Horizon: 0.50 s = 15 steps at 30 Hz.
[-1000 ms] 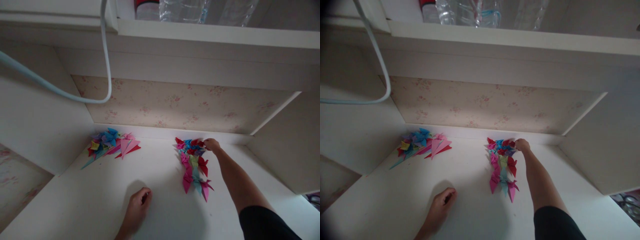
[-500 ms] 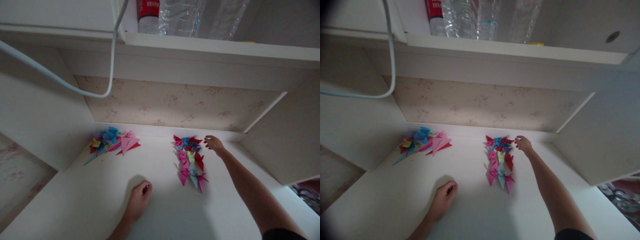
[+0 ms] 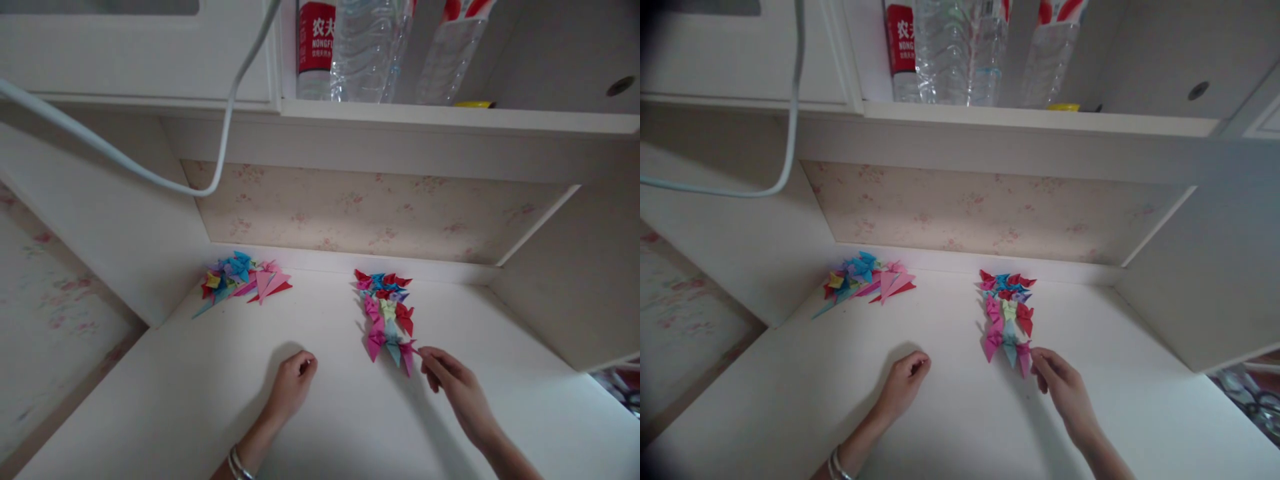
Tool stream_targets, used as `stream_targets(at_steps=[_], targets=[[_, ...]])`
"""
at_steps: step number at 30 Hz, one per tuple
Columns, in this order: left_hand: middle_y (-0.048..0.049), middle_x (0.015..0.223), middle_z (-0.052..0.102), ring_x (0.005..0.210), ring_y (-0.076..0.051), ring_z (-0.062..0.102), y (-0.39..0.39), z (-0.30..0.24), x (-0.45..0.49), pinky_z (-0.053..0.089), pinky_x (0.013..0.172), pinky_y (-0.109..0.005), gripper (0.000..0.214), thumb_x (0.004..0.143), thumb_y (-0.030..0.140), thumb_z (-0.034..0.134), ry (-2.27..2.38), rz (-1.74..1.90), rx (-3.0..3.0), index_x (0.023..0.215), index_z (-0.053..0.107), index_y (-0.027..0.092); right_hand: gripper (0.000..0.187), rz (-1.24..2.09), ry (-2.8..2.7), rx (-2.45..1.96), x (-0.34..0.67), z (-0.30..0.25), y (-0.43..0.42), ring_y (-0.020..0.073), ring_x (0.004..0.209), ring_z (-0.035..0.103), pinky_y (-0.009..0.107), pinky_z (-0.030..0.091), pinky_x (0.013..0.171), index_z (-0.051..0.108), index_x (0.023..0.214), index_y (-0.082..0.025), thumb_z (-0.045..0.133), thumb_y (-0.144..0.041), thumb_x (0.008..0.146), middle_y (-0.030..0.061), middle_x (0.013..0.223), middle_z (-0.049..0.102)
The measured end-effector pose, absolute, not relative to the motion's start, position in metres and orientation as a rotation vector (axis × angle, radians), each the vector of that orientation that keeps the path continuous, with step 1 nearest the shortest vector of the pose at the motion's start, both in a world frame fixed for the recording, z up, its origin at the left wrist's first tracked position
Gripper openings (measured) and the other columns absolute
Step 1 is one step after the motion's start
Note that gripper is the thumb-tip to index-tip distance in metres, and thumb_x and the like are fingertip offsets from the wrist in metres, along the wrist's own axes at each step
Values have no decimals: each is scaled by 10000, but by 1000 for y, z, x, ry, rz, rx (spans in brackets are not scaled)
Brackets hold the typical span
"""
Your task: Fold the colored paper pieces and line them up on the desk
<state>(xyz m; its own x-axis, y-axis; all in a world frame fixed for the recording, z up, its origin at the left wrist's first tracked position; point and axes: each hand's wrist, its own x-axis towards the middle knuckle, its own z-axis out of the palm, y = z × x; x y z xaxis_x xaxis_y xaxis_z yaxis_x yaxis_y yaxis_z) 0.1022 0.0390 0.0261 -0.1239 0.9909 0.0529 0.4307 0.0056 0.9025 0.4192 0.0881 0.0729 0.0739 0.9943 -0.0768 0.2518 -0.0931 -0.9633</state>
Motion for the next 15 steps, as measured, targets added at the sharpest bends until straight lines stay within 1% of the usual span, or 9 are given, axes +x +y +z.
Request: stream_targets(at_steps=[2,4,6,8,10,11,13,15], targets=[[-22,676,626,646,-154,543,37,24,103,393,616,-241,291,851,366,475,1612,1099,1501,754,664,168,439,1125,-1305,-1505,409,50,62,145,515,489,262,397,483,685,880,-183,594,-594,759,14,637,569],[-29,698,650,666,-161,565,38,22,102,409,629,-245,290,841,371,488,1569,1087,1502,768,680,168,472,1070,-1303,-1582,400,30,43,181,542,539,280,429,499,693,859,-198,568,-638,740,32,642,606],[-31,711,666,674,-167,587,45,21,95,424,626,-245,282,827,365,499,1539,1040,1493,777,691,165,491,967,-1320,-1672,392,15,32,236,655,617,309,488,593,703,892,-220,544,-658,738,64,730,676],[-33,732,683,691,-171,612,61,26,82,441,628,-240,272,825,337,490,1584,957,1552,791,695,162,489,905,-1376,-1707,386,8,29,265,752,650,324,507,681,710,916,-240,521,-659,751,79,835,716],[-38,782,702,737,-167,633,84,35,63,456,668,-233,268,844,291,461,1731,817,1750,818,696,166,476,885,-1449,-1692,384,7,31,271,782,659,320,505,708,717,909,-249,508,-652,765,75,875,727],[-31,796,705,748,-159,637,98,41,52,459,685,-227,275,861,274,437,1862,689,1897,835,694,180,469,877,-1481,-1681,383,8,32,271,785,661,314,503,709,719,896,-251,508,-650,768,71,871,729],[-62,841,701,798,-179,635,125,53,30,457,735,-255,260,861,228,438,1994,618,1964,820,688,173,461,864,-1520,-1672,384,10,36,265,784,663,301,496,701,720,884,-249,511,-645,773,62,852,731],[-110,967,680,916,-214,618,149,63,10,448,816,-299,260,868,195,424,2111,574,2008,868,680,152,459,854,-1532,-1676,384,11,37,253,758,663,289,489,679,717,879,-246,509,-643,781,53,838,730]])
